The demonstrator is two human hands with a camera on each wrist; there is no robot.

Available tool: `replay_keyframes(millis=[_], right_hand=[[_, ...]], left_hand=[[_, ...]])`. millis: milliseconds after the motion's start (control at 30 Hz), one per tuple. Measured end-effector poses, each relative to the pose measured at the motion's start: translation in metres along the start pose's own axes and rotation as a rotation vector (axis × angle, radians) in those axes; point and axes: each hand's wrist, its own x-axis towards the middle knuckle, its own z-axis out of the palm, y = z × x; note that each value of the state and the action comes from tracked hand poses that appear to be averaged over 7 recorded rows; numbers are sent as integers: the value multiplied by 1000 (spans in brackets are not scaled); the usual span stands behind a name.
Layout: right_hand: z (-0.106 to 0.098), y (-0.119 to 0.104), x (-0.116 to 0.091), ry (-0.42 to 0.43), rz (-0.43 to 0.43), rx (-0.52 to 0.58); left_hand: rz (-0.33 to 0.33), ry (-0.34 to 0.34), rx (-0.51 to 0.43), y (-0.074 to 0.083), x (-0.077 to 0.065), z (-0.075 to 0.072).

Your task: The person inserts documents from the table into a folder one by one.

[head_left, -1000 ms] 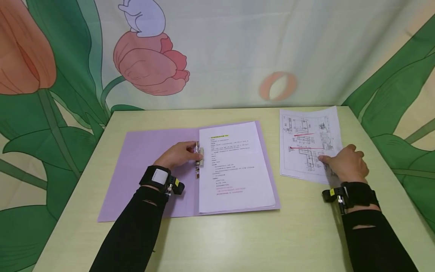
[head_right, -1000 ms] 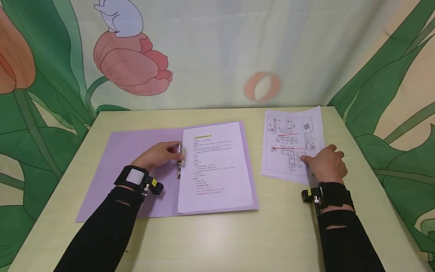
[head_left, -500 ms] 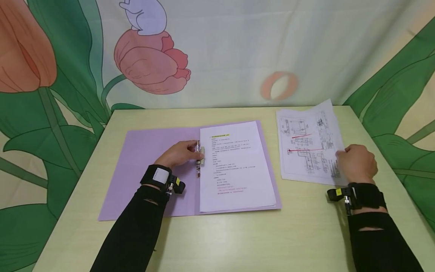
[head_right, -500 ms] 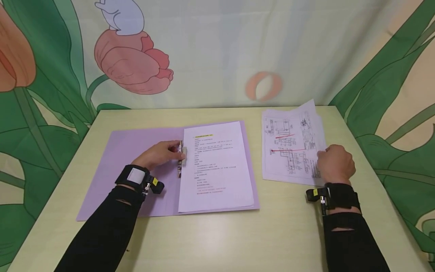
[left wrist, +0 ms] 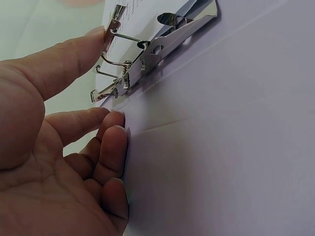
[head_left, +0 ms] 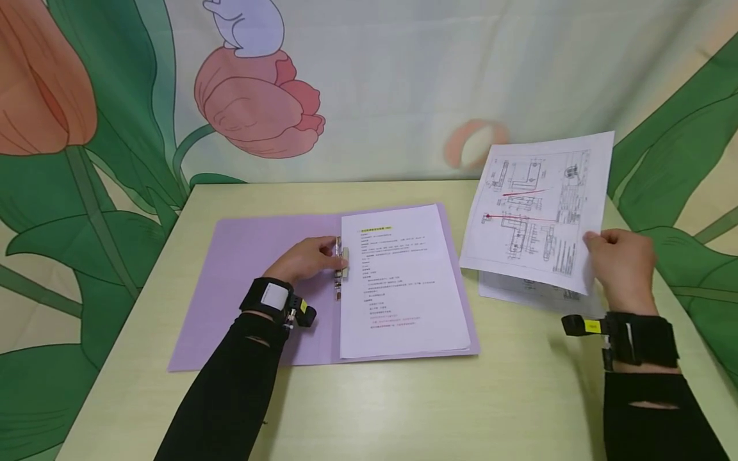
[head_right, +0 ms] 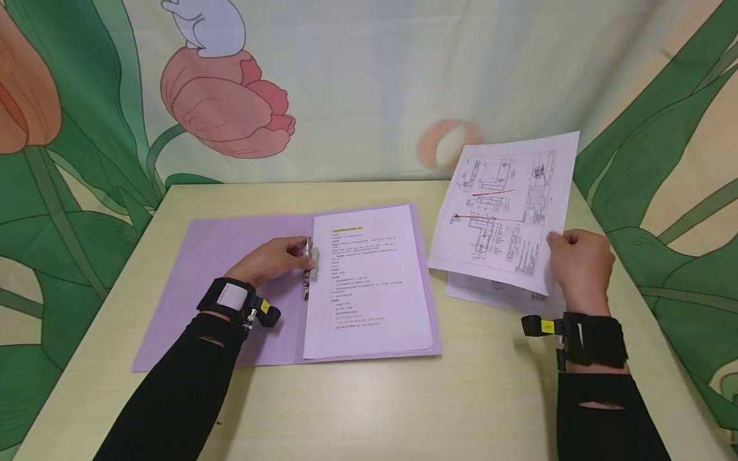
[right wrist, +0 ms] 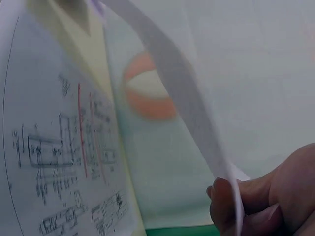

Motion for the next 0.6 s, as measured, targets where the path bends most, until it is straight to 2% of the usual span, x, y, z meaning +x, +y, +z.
replay_keyframes(millis=[167, 300, 367, 600], right_hand=[[2, -14, -13, 60, 5, 72], [10, -26, -23, 152, -22, 131], [16, -32, -29, 172, -33, 172], [36, -46, -45, 152, -67, 303]], left_hand=[[26, 1, 31, 0, 0, -1], [18, 7, 25, 1, 0, 0], [7, 11, 8, 1, 0, 0], [-14, 17, -48, 0, 1, 5]])
